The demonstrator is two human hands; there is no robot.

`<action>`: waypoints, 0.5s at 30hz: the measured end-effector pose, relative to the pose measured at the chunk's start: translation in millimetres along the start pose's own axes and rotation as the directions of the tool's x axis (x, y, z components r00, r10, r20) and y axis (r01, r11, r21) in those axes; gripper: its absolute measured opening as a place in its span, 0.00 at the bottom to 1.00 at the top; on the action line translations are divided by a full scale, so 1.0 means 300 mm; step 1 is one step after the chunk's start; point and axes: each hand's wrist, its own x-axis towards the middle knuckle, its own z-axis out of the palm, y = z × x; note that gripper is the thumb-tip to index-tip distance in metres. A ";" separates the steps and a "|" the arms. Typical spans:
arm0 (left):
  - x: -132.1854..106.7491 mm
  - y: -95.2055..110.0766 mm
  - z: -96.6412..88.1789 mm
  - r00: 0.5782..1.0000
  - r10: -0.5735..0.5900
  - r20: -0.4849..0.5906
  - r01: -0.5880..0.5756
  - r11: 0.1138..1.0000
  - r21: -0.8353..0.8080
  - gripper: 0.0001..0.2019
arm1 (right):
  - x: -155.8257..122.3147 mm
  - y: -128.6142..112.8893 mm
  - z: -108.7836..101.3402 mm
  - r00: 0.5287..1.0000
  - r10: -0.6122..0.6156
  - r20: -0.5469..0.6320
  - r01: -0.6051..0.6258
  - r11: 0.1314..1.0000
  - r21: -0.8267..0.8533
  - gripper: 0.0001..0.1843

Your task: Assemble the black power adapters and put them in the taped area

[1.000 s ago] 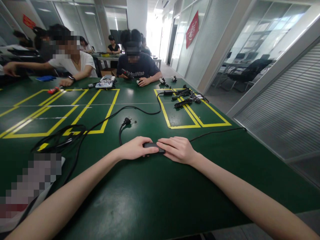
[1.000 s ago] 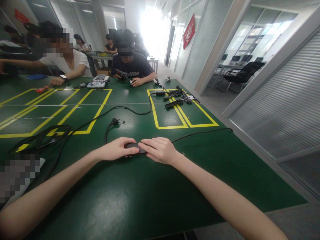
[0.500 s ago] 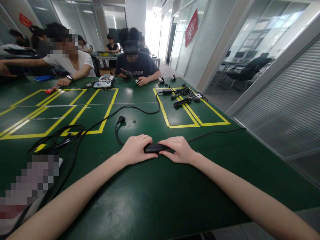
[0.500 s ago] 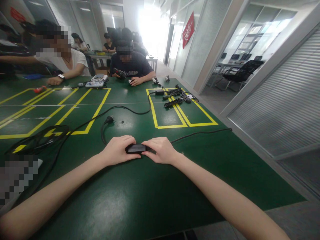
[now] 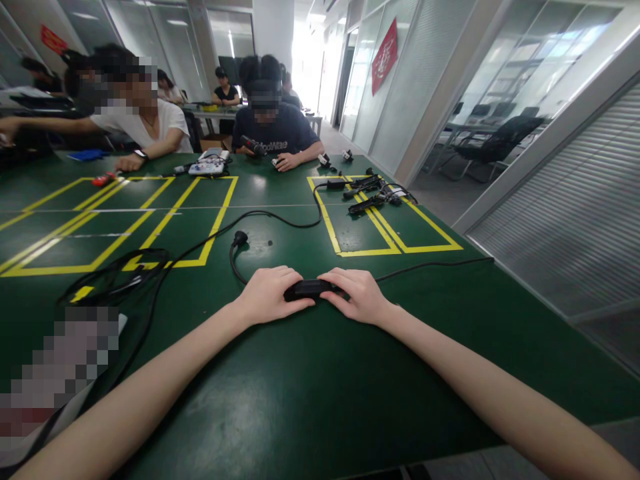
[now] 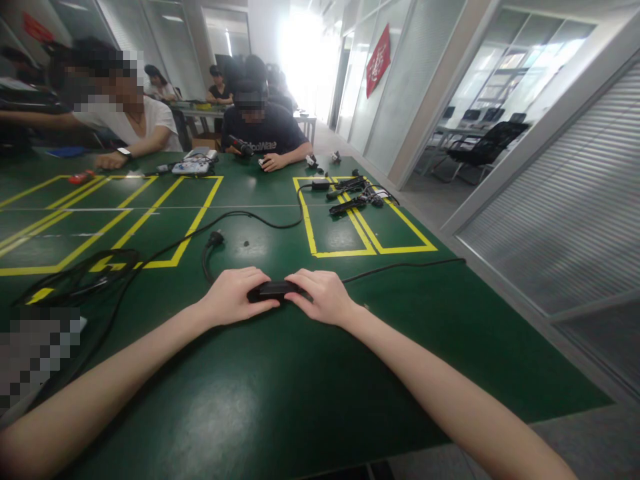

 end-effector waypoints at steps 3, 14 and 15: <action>0.002 0.001 -0.010 0.998 -0.012 0.058 0.015 0.998 -0.063 0.20 | 0.002 -0.006 -0.001 0.999 -0.049 0.022 0.049 0.999 0.014 0.18; 0.008 0.008 -0.005 0.996 -0.054 0.063 0.065 0.982 -0.176 0.16 | -0.002 -0.004 0.002 0.962 -0.105 0.250 0.147 0.977 -0.157 0.26; 0.005 0.009 -0.004 1.000 -0.023 -0.018 0.020 0.986 -0.164 0.15 | -0.005 0.005 0.003 0.968 -0.082 0.238 0.121 0.980 -0.155 0.26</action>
